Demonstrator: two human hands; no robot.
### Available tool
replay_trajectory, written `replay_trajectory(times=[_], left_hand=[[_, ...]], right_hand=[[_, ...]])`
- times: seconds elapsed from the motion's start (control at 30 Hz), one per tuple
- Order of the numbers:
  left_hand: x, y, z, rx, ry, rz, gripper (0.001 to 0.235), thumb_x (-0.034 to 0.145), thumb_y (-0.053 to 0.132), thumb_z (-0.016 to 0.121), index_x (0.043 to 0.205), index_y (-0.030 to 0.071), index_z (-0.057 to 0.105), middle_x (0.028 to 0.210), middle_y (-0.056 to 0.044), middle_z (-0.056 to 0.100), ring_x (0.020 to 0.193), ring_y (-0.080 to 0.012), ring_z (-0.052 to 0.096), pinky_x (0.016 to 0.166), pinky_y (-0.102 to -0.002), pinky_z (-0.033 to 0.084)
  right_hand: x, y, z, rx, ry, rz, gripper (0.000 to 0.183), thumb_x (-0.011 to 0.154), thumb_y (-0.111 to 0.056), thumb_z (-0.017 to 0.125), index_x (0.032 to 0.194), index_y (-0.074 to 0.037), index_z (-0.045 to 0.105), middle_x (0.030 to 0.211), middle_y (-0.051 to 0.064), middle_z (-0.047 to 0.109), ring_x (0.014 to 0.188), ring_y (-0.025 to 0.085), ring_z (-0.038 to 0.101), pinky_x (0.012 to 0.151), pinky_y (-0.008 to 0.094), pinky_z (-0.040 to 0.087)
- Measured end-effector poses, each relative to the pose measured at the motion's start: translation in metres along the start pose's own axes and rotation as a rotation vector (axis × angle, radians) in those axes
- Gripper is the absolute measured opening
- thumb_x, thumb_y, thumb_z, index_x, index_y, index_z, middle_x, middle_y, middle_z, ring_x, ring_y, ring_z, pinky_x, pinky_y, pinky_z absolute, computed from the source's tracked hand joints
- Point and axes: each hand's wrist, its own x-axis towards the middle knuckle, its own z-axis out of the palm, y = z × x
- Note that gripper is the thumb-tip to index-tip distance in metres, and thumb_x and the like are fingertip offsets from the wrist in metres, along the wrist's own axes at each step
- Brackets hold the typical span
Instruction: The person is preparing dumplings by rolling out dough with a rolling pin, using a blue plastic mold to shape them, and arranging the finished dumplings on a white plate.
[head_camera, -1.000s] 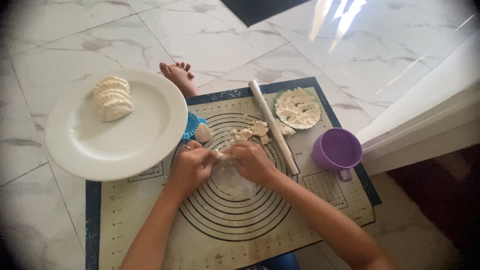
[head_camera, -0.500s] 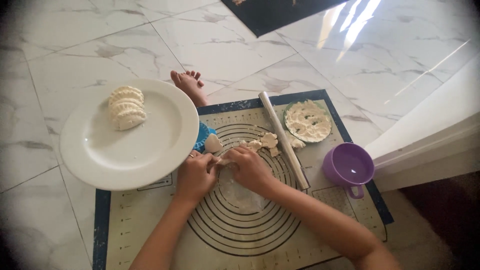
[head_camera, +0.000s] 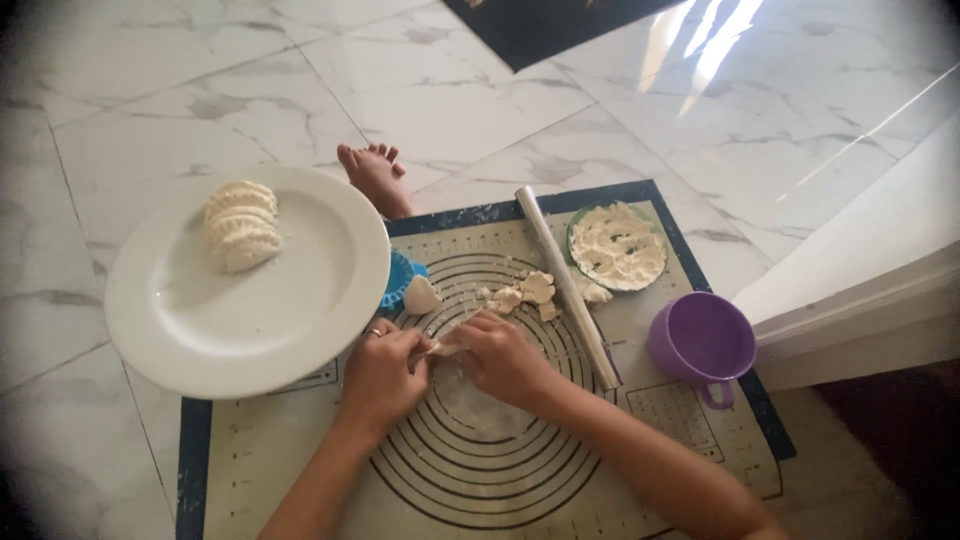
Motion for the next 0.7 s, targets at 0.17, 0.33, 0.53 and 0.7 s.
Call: replay_trajectory(times=[0.17,0.33,0.53,0.7], left_hand=[[0.004,0.003,-0.018,-0.109,-0.135,0.019,0.007,0.074,0.013,0.076,0.08,0.018,0.075,0.075,-0.007,0.074,0.09,-0.0281,0.07,0.08,-0.041,0.056],[0.008,-0.011,-0.016,-0.27,-0.233,0.109,0.008,0.07,0.01,0.078,0.068,0.017,0.075,0.065,-0.006,0.074,0.082,-0.0251,0.068,0.081,-0.037,0.053],[0.01,-0.001,-0.026,-0.203,-0.24,0.146,0.01,0.073,0.011,0.08,0.069,0.017,0.074,0.067,-0.004,0.073,0.081,-0.0221,0.067,0.082,-0.035,0.052],[0.016,0.002,-0.032,-0.285,-0.028,0.004,0.001,0.085,0.015,0.077,0.084,0.015,0.078,0.076,-0.007,0.076,0.087,-0.024,0.071,0.085,-0.036,0.055]], right_hand=[[-0.003,-0.019,-0.026,0.053,-0.13,0.028,0.01,0.086,-0.001,0.069,0.096,-0.001,0.072,0.087,0.021,0.073,0.084,0.039,0.072,0.068,0.047,0.059],[-0.006,-0.02,-0.016,0.043,-0.207,0.073,0.011,0.083,-0.001,0.071,0.094,-0.002,0.076,0.088,0.017,0.076,0.084,0.035,0.074,0.07,0.042,0.06],[-0.009,-0.012,-0.012,0.029,-0.18,0.064,0.013,0.084,-0.001,0.07,0.095,-0.004,0.076,0.09,0.018,0.076,0.086,0.036,0.073,0.069,0.044,0.06],[0.011,0.008,-0.009,0.118,-0.005,0.055,0.01,0.086,-0.002,0.07,0.094,-0.001,0.075,0.087,0.024,0.074,0.084,0.045,0.07,0.072,0.054,0.057]])
